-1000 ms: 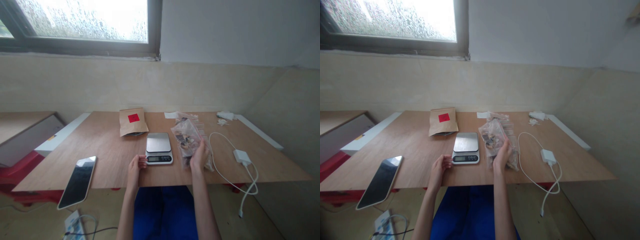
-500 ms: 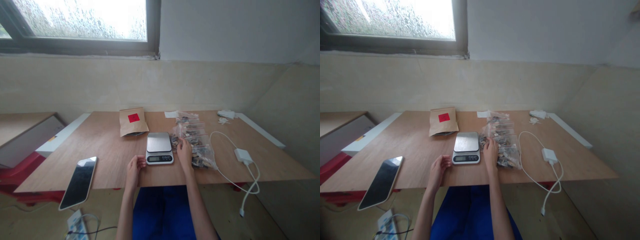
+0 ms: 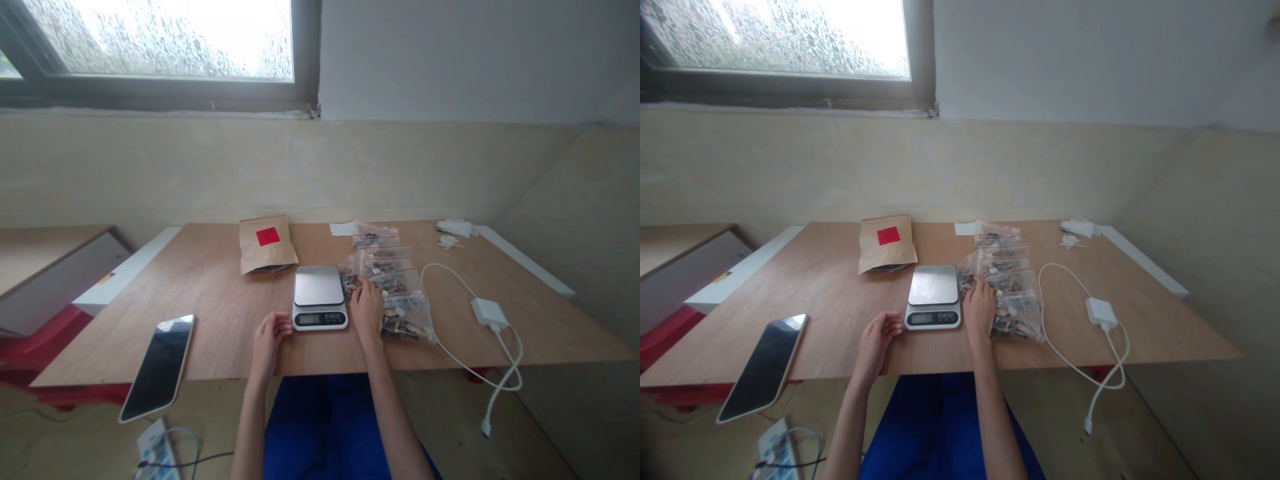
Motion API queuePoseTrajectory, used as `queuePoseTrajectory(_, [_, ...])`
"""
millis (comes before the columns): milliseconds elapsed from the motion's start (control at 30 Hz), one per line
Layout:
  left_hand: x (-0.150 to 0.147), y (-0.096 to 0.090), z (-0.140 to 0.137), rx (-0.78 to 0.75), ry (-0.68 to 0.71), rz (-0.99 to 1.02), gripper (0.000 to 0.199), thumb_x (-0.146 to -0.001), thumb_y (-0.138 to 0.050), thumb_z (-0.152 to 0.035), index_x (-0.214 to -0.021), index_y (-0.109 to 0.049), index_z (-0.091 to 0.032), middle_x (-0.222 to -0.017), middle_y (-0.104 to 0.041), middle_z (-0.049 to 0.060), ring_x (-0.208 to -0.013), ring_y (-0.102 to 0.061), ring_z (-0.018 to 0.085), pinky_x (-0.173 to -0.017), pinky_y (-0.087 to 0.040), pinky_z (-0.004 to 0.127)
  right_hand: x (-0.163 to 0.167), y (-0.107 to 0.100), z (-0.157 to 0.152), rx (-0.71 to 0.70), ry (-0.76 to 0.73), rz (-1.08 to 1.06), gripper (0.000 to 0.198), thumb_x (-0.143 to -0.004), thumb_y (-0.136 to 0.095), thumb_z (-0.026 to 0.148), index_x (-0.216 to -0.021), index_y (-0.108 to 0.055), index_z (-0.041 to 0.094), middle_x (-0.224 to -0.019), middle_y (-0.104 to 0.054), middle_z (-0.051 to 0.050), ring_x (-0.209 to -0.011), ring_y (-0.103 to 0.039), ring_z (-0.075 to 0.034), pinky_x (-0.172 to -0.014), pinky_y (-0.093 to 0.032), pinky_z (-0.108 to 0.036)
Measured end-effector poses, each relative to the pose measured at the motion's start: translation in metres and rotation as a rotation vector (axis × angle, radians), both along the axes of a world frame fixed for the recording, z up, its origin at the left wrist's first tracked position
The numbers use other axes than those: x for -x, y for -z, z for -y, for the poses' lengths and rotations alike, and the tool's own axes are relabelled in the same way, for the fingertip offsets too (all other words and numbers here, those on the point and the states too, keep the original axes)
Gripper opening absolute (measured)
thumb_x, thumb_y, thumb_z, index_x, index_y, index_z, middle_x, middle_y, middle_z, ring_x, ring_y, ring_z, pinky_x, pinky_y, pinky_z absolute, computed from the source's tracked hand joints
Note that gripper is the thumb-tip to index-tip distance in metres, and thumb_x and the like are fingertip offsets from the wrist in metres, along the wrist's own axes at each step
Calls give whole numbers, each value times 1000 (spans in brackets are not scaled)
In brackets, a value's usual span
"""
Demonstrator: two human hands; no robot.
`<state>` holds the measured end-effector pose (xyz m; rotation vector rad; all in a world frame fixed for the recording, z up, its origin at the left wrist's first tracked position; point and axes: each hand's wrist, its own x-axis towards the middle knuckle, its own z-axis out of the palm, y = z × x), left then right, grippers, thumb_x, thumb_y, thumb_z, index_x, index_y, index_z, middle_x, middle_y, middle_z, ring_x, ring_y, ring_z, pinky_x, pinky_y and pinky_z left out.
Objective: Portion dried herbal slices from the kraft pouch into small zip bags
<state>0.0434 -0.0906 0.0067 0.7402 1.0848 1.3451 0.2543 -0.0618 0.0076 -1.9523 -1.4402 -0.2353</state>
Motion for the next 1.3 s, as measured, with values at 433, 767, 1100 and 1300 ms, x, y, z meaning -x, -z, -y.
queuePoseTrajectory(433, [15,-5,-45,-17,-325,-845,43,-78,-50,-30,-119,-47,-16,-119,-50,15,-103,-52,24,-88,-42,42,0,1,1,1,-1,4,31,-84,-36,13,-105,-59,9,-98,-65,-13,-89,-56,-24,-80,-39,-33])
queuePoseTrajectory(767, [32,-29,-131,52,-6,-1414,72,-74,-59,-31,-138,-26,-29,-151,-13,12,-132,-22,42,-98,-27,60,-1,2,0,-6,4,-1,30,-84,-38,12,-105,-59,10,-97,-65,-13,-88,-56,-23,-79,-39,-33])
queuePoseTrajectory(1100, [49,-29,-140,-295,-165,-1446,27,-84,-43,-26,-104,-61,-23,-113,-60,7,-98,-57,23,-88,-40,36,-1,2,0,-3,-1,-5,31,-83,-38,13,-105,-59,10,-97,-65,-13,-89,-55,-24,-80,-39,-33])
queuePoseTrajectory(1300, [42,-72,-137,-479,-390,-1242,22,-80,-49,-36,-87,-63,-21,-91,-67,6,-96,-59,21,-88,-39,32,-1,2,1,-4,2,5,31,-83,-36,13,-104,-60,10,-96,-66,-13,-87,-56,-24,-79,-40,-34])
